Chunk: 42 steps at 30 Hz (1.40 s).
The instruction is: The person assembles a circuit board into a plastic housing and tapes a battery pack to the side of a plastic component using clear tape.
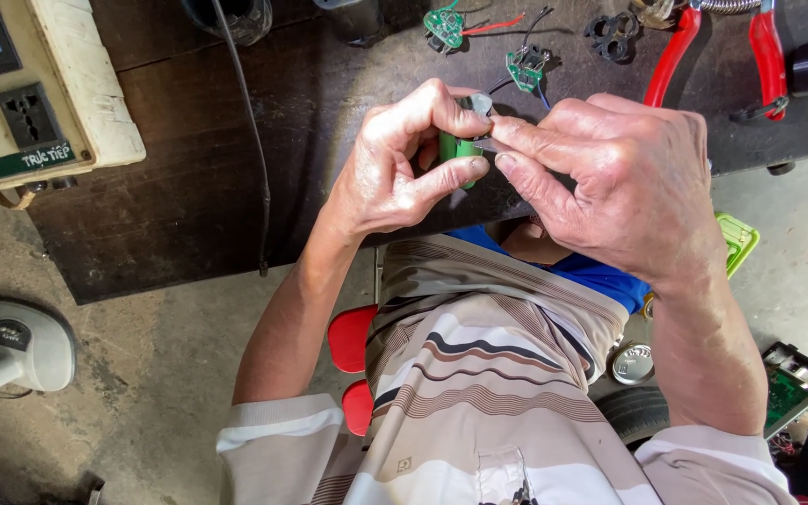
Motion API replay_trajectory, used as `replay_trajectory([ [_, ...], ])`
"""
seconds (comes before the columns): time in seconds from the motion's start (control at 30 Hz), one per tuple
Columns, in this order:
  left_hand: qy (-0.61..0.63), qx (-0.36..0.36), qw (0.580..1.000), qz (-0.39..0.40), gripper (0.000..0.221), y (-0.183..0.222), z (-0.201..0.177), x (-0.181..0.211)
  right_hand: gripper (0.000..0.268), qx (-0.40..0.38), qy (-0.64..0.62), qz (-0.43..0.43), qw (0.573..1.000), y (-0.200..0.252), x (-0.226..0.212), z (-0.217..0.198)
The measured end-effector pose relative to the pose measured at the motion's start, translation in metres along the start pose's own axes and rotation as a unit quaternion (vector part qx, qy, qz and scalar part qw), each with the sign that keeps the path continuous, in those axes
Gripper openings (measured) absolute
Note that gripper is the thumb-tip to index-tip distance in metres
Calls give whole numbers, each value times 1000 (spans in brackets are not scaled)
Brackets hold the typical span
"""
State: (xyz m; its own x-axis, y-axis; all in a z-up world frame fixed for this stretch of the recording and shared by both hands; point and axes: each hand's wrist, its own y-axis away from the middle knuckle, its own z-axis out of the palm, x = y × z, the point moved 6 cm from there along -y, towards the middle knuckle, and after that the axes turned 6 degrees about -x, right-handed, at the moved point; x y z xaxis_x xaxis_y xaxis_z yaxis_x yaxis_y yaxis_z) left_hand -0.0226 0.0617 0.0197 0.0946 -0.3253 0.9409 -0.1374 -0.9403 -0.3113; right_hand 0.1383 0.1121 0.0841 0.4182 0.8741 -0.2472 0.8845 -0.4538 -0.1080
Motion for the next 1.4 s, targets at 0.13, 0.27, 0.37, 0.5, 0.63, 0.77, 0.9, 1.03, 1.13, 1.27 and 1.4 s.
replay_trajectory([
  [0.13,5,-4,1000,5,23,-1,1,2,19,2,-12,12,1000,0,0,0],
  [0.27,9,-5,1000,0,23,-1,1,1,15,7,57,9,998,1,0,0],
  [0.37,4,-8,1000,-8,22,-1,1,3,13,4,56,7,998,-1,0,-1],
  [0.5,5,-13,999,-32,22,0,-1,0,13,9,63,3,998,-3,0,-3],
  [0.63,7,-12,999,-32,21,2,-1,-2,12,19,131,-13,991,-2,-5,-7],
  [0.77,-2,-16,1000,-8,20,-1,0,6,15,13,164,-34,986,-2,-8,-9],
  [0.9,4,-14,1000,-17,20,2,0,1,13,-8,214,-20,977,-3,-13,-10],
  [1.03,-5,-19,1000,-16,19,4,0,0,13,-13,204,-16,979,-2,-16,-10],
  [1.13,-9,-23,999,-20,19,3,-1,1,14,-4,240,-18,971,-2,-18,-13],
  [1.27,-8,-26,1000,-15,19,3,0,3,16,-12,314,-20,949,-2,-24,-18],
  [1.4,-26,-20,999,5,20,3,-1,7,20,-36,324,-22,945,-2,-25,-17],
])
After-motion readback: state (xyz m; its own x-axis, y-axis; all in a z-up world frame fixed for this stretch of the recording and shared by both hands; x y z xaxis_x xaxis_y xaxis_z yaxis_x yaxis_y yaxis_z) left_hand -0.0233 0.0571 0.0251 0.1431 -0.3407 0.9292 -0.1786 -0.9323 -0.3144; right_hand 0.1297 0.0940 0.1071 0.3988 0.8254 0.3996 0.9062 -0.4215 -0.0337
